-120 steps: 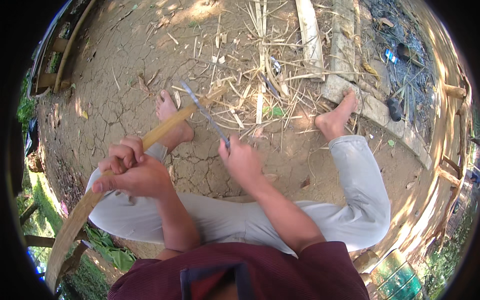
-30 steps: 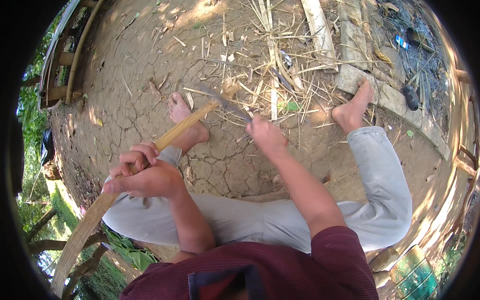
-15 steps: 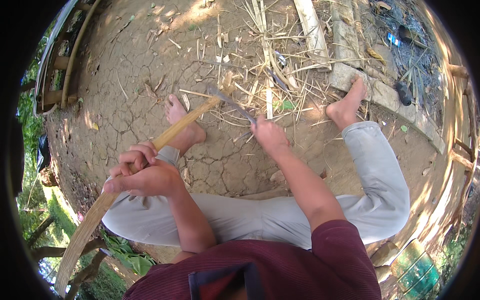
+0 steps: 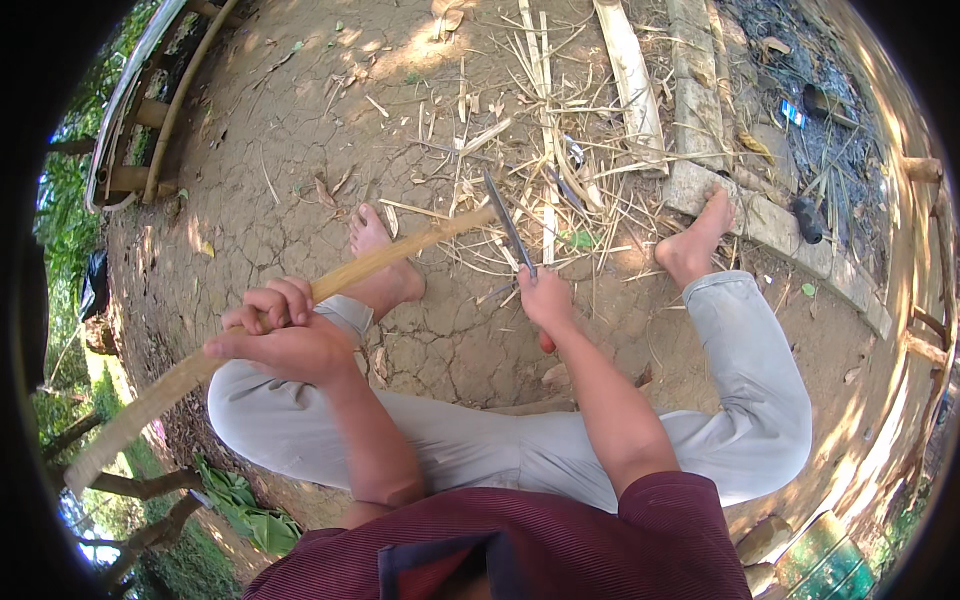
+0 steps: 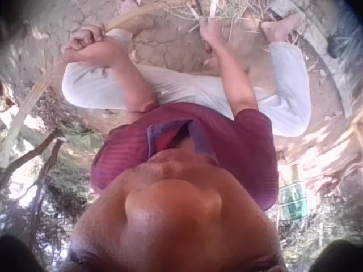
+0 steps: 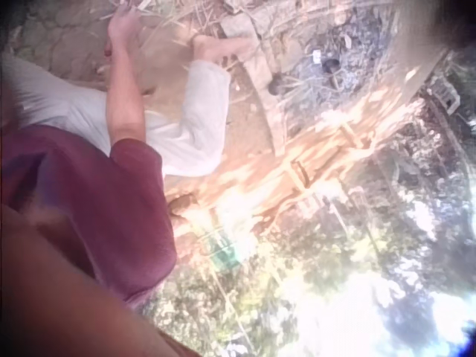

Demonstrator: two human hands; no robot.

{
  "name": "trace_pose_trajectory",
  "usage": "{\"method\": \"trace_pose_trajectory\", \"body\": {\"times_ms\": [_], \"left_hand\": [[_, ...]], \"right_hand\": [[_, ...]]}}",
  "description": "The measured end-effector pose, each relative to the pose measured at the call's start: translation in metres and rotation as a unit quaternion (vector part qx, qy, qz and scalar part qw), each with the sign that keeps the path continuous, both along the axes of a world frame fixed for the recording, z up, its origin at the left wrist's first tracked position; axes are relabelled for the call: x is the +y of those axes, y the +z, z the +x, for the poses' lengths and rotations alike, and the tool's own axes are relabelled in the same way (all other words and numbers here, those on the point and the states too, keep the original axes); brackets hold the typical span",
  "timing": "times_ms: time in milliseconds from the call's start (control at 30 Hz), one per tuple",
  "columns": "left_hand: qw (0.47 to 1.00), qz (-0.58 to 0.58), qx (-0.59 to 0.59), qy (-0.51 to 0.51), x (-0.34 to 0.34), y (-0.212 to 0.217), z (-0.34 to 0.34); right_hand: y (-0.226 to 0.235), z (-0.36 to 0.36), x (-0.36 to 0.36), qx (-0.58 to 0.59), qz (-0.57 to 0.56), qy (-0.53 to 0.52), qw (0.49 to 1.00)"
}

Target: The person uses a large blade to scrape and smooth the surface of a bamboo strip while sitting on the ground. They hold the bamboo with one hand and repeatedly pull the blade across its surface to shave off layers.

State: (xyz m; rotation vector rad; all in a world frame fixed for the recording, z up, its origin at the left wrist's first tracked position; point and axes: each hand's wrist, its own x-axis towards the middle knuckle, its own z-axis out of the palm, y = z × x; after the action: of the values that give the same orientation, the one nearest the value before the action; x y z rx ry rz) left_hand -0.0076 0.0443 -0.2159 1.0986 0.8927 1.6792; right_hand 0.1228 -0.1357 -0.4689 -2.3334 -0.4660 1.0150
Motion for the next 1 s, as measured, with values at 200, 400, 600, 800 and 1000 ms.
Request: {"method": "trace_pose_trajectory", "body": {"times_ms": [200, 400, 600, 800, 1000], "left_hand": [[0.986, -0.102, -0.087, -0.094, 0.038, 0.065, -0.028], [0.913, -0.154, -0.168, -0.338, 0.082, 0.110, -0.040], [0.913, -0.205, -0.149, -0.320, 0.094, 0.114, -0.037], [0.933, -0.164, -0.124, -0.294, 0.102, 0.094, -0.005], [0.966, -0.136, 0.074, -0.206, 0.074, 0.095, 0.002]], "right_hand": [[-0.020, -0.003, -0.020, -0.091, 0.007, -0.003, 0.996], [-0.003, 0.012, -0.041, -0.084, 0.024, 0.016, 0.996], [0.006, 0.020, -0.039, 0.014, 0.008, 0.023, 1.000], [0.180, -0.012, 0.000, 0.318, 0.320, 0.062, 0.890], [0.178, -0.068, -0.030, 0.126, 0.272, 0.108, 0.948]]}}
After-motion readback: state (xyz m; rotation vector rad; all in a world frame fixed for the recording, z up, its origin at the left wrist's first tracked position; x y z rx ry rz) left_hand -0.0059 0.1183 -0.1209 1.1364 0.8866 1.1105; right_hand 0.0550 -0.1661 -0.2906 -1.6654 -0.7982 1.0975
